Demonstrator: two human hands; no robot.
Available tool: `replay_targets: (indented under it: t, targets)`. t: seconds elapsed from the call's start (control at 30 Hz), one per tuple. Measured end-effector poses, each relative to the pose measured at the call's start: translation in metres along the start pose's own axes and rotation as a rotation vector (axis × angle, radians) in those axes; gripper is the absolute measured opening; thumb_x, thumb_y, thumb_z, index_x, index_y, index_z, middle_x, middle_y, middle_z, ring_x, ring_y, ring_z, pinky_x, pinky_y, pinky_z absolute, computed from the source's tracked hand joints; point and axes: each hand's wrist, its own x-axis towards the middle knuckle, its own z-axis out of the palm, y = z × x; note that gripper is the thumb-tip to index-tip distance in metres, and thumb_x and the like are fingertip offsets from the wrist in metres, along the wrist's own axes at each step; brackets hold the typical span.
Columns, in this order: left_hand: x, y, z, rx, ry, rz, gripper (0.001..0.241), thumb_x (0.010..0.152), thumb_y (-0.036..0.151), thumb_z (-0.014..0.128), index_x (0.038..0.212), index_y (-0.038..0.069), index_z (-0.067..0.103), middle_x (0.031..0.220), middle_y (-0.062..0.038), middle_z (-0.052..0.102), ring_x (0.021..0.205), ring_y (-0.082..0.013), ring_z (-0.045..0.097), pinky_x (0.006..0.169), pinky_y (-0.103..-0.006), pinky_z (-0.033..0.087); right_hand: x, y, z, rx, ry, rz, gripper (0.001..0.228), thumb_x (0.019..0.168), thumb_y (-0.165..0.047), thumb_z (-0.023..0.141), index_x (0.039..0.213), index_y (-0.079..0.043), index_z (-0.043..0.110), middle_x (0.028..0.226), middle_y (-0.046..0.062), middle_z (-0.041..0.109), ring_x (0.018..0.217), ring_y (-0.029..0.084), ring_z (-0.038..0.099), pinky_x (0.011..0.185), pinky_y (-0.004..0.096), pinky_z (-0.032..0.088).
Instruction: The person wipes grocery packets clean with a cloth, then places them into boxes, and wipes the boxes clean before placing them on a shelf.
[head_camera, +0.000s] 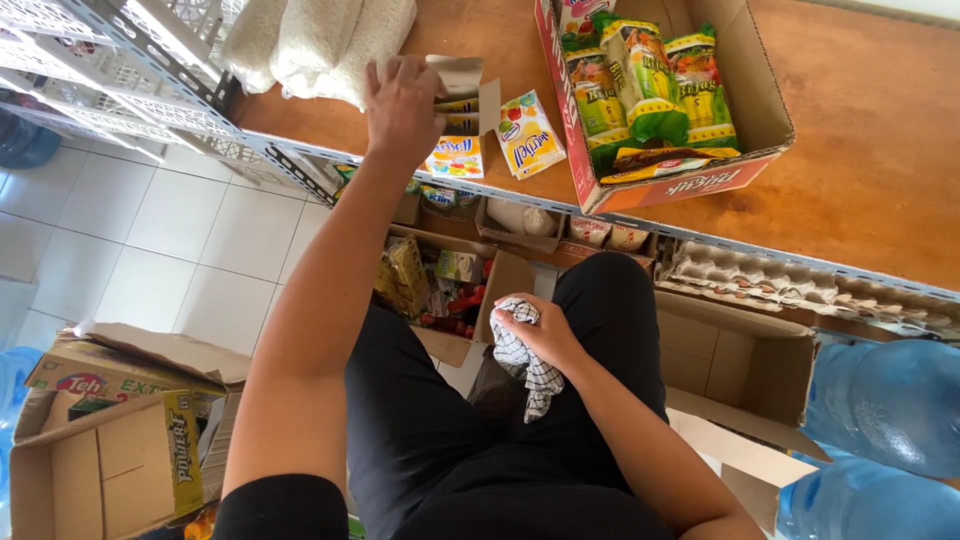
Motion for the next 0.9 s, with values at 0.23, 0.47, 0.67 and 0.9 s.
replay_targets:
  t: [0.23, 0.47, 0.67, 0.9]
  targets:
    - [0.017, 0.002, 0.001, -0.057, -0.133, -0.013, 0.057, 0.071, 0.013, 0.087, 0.121, 0.018, 0.061, 0.129, -0.004, 0.059, 0.13, -0.026, 0.053, 0.117, -0.0631, 0.023, -0.001, -0.001, -0.002, 0.064, -0.006, -0.024, 0.03, 0.092, -0.027, 0.074, 0.113, -0.005, 0.075, 0.093, 0.012, 0.078, 0.081, 0.018, 0.077, 0.069, 0.031, 0.061]
    - [0.022, 0.011, 0.0, 0.051, -0.262, 0.034, 0.057, 0.071, 0.01, 0.087, 0.121, 0.019, 0.059, 0.112, -0.002, 0.071, 0.107, -0.026, 0.068, 0.096, -0.063, 0.041, 0.0, -0.005, -0.001, -0.038, -0.011, 0.029, 0.031, 0.093, -0.028, 0.072, 0.116, -0.008, 0.075, 0.091, 0.011, 0.078, 0.079, 0.017, 0.076, 0.066, 0.031, 0.059]
    - [0.035, -0.013, 0.055, 0.176, -0.218, 0.097, 0.014, 0.097, 0.009, 0.069, 0.108, 0.018, 0.069, 0.092, -0.008, 0.074, 0.093, -0.0292, 0.072, 0.088, -0.0512, 0.048, 0.002, -0.001, -0.003, -0.016, -0.008, 0.038, 0.033, 0.092, -0.031, 0.074, 0.115, -0.007, 0.076, 0.091, 0.011, 0.078, 0.078, 0.017, 0.076, 0.066, 0.031, 0.059]
    - [0.03, -0.002, 0.025, 0.24, -0.203, 0.079, 0.021, 0.093, 0.008, 0.069, 0.106, 0.023, 0.071, 0.099, -0.005, 0.074, 0.102, -0.0261, 0.069, 0.104, -0.0586, 0.039, 0.001, -0.005, -0.003, -0.023, 0.009, 0.089, 0.034, 0.091, -0.032, 0.074, 0.115, -0.009, 0.075, 0.092, 0.01, 0.078, 0.08, 0.019, 0.077, 0.068, 0.033, 0.061]
